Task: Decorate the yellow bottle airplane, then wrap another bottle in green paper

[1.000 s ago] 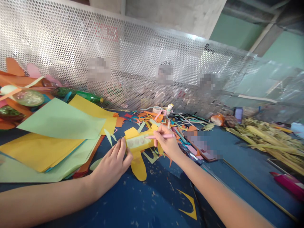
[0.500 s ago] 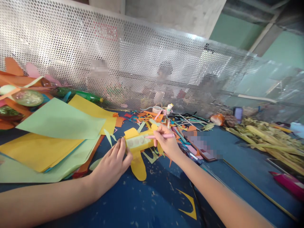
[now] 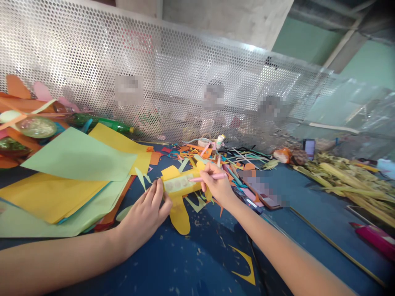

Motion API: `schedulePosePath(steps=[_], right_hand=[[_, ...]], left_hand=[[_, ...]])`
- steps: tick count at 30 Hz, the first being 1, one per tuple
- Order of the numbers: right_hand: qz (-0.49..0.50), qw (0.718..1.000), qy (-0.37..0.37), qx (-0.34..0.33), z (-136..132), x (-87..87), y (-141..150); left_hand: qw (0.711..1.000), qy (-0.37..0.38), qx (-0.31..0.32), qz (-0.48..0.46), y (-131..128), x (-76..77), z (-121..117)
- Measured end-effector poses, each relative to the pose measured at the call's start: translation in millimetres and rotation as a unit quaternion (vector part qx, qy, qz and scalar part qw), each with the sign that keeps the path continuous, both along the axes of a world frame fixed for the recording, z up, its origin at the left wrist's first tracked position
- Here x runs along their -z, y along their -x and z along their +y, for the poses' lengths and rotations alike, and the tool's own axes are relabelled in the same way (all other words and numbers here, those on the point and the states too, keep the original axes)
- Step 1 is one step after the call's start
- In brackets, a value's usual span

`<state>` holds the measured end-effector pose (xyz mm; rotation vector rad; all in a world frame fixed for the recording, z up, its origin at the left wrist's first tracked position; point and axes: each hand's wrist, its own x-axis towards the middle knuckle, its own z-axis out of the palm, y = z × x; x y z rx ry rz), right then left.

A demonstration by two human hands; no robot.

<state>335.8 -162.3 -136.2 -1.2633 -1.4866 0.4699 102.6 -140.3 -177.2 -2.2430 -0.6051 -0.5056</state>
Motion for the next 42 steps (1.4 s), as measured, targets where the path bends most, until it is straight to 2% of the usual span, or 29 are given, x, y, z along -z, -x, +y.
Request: schedulePosePath(steps=[7, 31, 36, 42], right_hand=[[0.011, 1.000, -0.003, 0.003, 2.9, 3.9, -1.9], [0.010, 1.000, -0.001, -0.001, 0.0, -0.6, 2.1], [0.021, 0.999, -0.014, -0.021, 0.1, 0.0, 2.9], [-0.009, 1.000, -0.008, -0.002, -0.3, 0.4, 0.9]], left_hand=[[1.000, -0.004, 0.005, -0.007, 0.0, -0.3, 0.2], [1.000, -0.008, 0.002, -0.007, -0.5, 1.4, 0.9], [1.000, -0.014, 0.003, -0.012, -0.9, 0.6, 0.5], [1.000, -0.002, 0.008, -0.014, -0.4, 1.6, 0.7]])
